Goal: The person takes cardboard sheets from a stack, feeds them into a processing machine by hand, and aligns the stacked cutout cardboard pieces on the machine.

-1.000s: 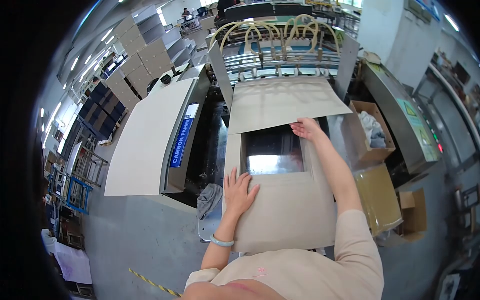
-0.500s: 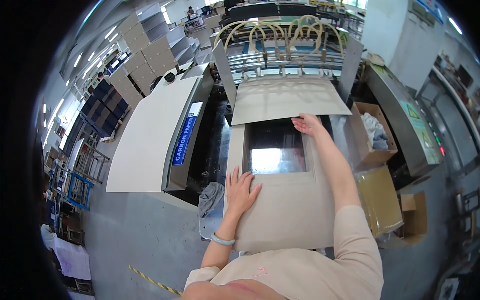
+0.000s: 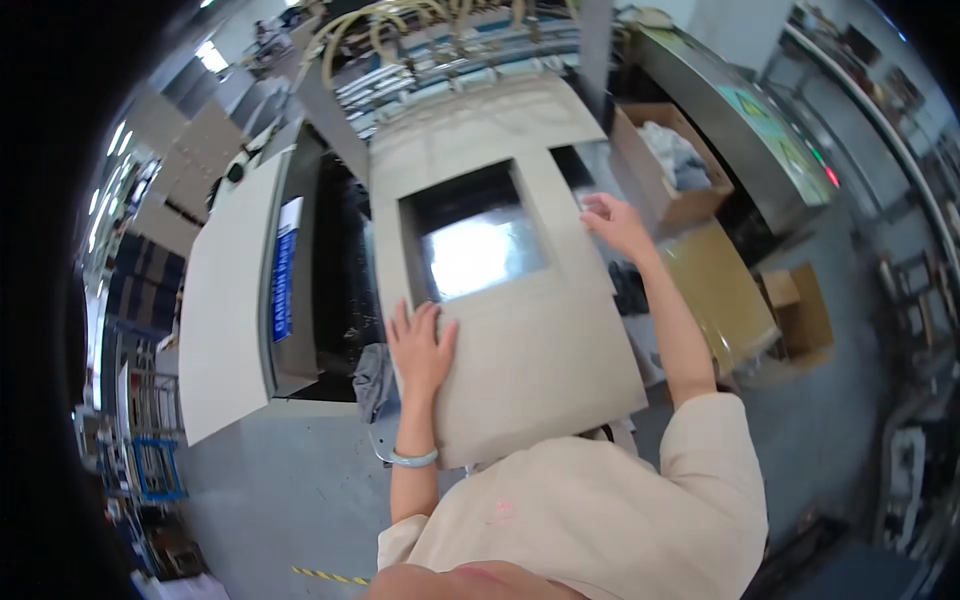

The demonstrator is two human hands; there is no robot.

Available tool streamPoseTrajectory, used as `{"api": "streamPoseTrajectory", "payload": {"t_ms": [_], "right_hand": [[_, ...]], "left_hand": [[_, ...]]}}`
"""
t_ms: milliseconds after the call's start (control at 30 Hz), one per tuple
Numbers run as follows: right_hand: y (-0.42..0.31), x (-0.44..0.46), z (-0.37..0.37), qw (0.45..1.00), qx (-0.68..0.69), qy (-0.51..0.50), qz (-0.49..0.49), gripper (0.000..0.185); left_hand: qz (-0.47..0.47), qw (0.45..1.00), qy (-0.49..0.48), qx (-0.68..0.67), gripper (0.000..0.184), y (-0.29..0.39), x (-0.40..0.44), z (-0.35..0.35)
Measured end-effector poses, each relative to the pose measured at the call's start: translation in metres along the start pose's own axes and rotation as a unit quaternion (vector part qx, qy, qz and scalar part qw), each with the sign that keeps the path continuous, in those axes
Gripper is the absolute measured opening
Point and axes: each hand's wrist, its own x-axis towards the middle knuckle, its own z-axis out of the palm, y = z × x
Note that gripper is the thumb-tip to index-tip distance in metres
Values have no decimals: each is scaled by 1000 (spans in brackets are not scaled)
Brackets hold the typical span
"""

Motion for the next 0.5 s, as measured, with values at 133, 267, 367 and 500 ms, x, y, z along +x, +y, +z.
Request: {"api": "streamPoseTrajectory", "payload": {"t_ms": [133, 267, 367, 500], "right_hand": [[45, -42, -24, 975, -187, 107, -47, 28], [77, -82, -25, 949, -259, 159, -83, 24], [91, -95, -21, 938, -294, 169, -79, 23], [101, -98, -14, 935, -300, 183, -53, 21]], "left_hand": [[5, 1000, -5, 12, 40, 2, 3, -5], [5, 1000, -6, 15, 41, 3, 3, -6], [-3, 1000, -21, 15, 41, 4, 2, -8], [-7, 999, -25, 18, 42, 5, 3, -9]]}}
